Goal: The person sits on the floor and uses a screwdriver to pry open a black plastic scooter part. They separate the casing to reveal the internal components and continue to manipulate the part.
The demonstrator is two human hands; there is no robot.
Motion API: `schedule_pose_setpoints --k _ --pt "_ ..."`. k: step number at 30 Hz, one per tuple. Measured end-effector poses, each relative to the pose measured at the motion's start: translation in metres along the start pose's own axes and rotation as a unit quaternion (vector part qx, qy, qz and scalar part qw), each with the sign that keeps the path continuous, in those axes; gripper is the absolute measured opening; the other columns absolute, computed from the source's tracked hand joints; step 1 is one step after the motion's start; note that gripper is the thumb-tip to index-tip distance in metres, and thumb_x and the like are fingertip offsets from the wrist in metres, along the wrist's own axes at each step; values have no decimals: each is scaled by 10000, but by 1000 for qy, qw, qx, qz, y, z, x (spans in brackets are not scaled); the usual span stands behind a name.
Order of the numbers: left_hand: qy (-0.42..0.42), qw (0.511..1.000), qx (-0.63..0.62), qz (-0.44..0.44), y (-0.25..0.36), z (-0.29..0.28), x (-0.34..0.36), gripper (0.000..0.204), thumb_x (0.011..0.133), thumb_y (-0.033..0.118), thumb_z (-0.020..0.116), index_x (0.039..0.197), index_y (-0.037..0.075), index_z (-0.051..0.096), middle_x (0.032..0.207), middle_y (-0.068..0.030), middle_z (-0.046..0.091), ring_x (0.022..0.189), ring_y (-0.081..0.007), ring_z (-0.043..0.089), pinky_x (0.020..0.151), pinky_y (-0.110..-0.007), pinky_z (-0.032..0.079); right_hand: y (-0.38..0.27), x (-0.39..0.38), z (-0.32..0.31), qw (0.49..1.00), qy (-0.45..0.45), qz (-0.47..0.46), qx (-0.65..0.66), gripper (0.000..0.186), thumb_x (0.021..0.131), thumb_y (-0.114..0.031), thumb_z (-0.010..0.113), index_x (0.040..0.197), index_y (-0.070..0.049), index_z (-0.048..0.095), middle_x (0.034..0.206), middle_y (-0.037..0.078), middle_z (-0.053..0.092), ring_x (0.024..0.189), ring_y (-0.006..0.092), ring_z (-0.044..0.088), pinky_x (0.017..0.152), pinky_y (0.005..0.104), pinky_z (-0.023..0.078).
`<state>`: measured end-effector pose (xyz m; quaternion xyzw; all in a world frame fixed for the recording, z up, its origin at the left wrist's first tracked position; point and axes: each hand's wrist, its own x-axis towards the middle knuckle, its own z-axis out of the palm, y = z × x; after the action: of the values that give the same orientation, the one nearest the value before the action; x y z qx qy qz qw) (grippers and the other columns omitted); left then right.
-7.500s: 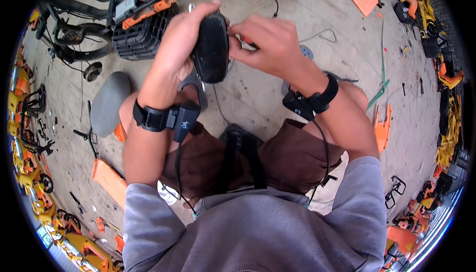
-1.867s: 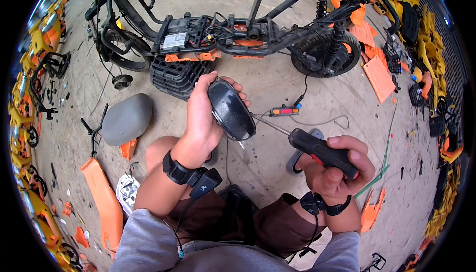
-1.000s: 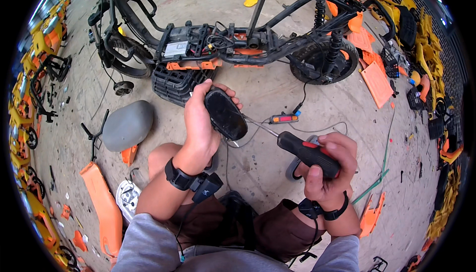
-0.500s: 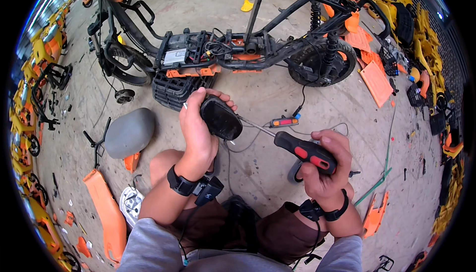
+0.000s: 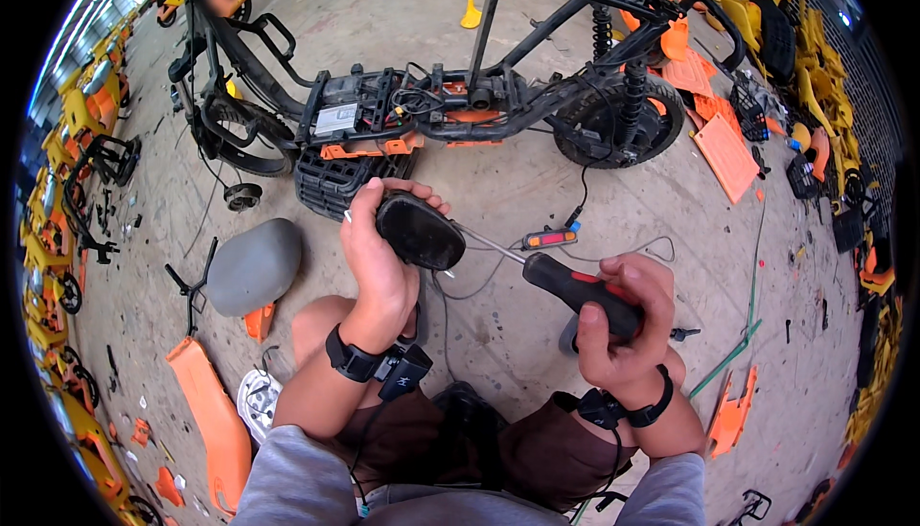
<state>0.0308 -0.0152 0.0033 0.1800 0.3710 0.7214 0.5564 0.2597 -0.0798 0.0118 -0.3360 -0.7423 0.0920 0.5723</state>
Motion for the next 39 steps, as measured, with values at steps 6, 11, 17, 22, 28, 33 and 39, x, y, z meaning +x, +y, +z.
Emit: schedule_pose_setpoints --k 6,11,17,22,28,33,39 --pt "-9 1000 -5 27 1 -4 0 355 979 335 470 955 -6 568 913 -153 631 843 -279 638 844 -474 544 -2 6 -4 999 -31 41 -3 529 775 -92 730 1239 49 517 1139 240 580 951 302 615 813 364 525" --pt "-39 998 4 58 -1 -6 -1 348 987 348 451 972 17 558 941 -144 624 878 -276 624 899 -507 527 0 0 -8 999 -27 9 -31 543 785 -127 733 1250 48 515 1151 243 575 977 308 616 813 366 526" --pt "-56 994 20 94 -1 -8 -2 353 991 346 439 988 11 549 970 -153 616 898 -282 617 924 -515 512 -4 7 -1 999 8 48 15 511 785 -77 692 1248 49 517 1156 253 569 1014 310 613 835 369 522" --pt "-70 989 31 129 -1 -7 -5 368 994 350 426 997 2 543 987 -165 606 906 -292 615 938 -524 502 -5 2 -5 996 11 85 0 487 804 -46 647 1261 47 508 1180 246 569 1026 321 610 886 392 502" --pt "-72 985 36 153 1 -10 -3 387 997 359 410 991 -4 543 986 -167 604 904 -304 615 941 -531 500 -5 -2 -2 987 9 151 54 473 821 -21 623 1273 42 499 1197 238 575 1062 321 597 935 395 473" --pt "-64 985 28 158 2 -8 -4 390 997 362 397 970 -1 539 981 -170 601 892 -305 609 936 -534 500 -9 5 1 990 20 133 29 470 847 -3 592 1302 36 477 1257 241 541 1098 316 585 952 394 467" --pt "-68 985 18 158 1 -9 -4 376 995 357 392 964 9 531 981 -173 592 902 -306 597 937 -537 495 -4 -1 0 983 23 168 64 464 853 -4 590 1302 26 476 1248 235 540 1107 310 578 971 394 461"
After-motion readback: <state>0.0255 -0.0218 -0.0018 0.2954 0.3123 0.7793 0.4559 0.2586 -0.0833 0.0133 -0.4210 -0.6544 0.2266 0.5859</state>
